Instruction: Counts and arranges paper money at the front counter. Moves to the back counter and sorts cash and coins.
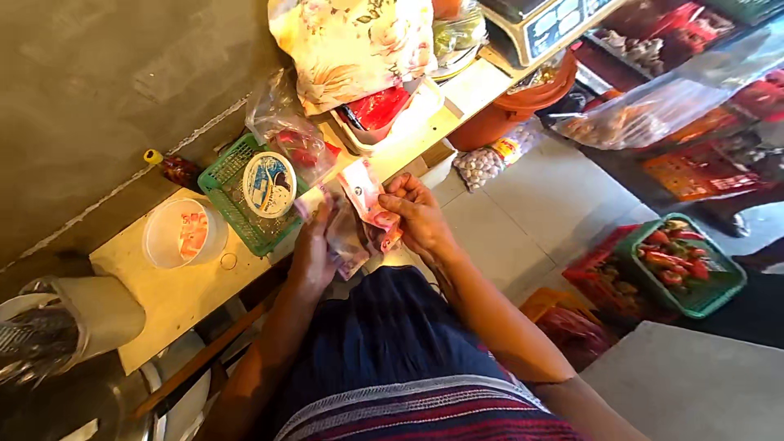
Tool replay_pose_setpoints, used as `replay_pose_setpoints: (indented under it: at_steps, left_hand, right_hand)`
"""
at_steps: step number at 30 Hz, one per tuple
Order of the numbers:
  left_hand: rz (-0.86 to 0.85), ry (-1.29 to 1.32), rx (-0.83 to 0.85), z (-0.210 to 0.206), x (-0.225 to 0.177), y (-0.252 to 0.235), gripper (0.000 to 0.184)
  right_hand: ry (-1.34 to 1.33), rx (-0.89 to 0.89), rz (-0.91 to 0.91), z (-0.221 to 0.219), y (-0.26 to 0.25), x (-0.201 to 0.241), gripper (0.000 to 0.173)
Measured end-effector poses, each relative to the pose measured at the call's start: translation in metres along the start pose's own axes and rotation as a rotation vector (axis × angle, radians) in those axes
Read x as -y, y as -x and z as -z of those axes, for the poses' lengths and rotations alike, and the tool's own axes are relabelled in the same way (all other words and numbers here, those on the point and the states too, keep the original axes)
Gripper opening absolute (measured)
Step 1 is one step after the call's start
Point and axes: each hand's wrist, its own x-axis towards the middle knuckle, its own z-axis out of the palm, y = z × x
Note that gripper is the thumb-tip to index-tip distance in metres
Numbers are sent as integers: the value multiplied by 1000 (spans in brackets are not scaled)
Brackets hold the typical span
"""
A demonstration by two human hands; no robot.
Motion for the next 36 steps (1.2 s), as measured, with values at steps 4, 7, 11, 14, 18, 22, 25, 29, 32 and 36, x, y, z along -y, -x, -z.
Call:
replay_pose_setpoints:
  at_steps: [4,7,11,14,18,22,25,29,32,36]
  left_hand:
    - [-69,-38,15,28,-5,8,38]
    - [-100,-11,-25,34,-18,25,28]
    - [-22,87,6,48,-26,31,37]
    - [0,250,73,64,-27,27,47]
    - [-65,406,262,90,-30,30,59]
    - [16,360,214,116,-38,44,23]
    - [43,368,226,146,-46,48,22]
    - [59,394,84,186,-63,57,28]
    - [-38,335,-96,222,-76,62,32]
    - [-138,290,-290,276,-93,75,28]
  right_hand:
    - [-179,253,65,-24,7,13,16]
    - [-35,265,20,-50,7,-3,19]
    - [356,173,61,-68,9,-28,16]
    - [533,99,105,-81,13,-37,16]
    - [681,95,198,-107,15,-44,19]
    - [730,116,225,-142,16,-55,31]
    - [713,111,250,-168,12,-72,32]
    - [812,264,266,-207,14,-98,28]
    - [986,318,324,-220,-6,-94,33]
    - [1433,-9,234,-204,-80,-90,50]
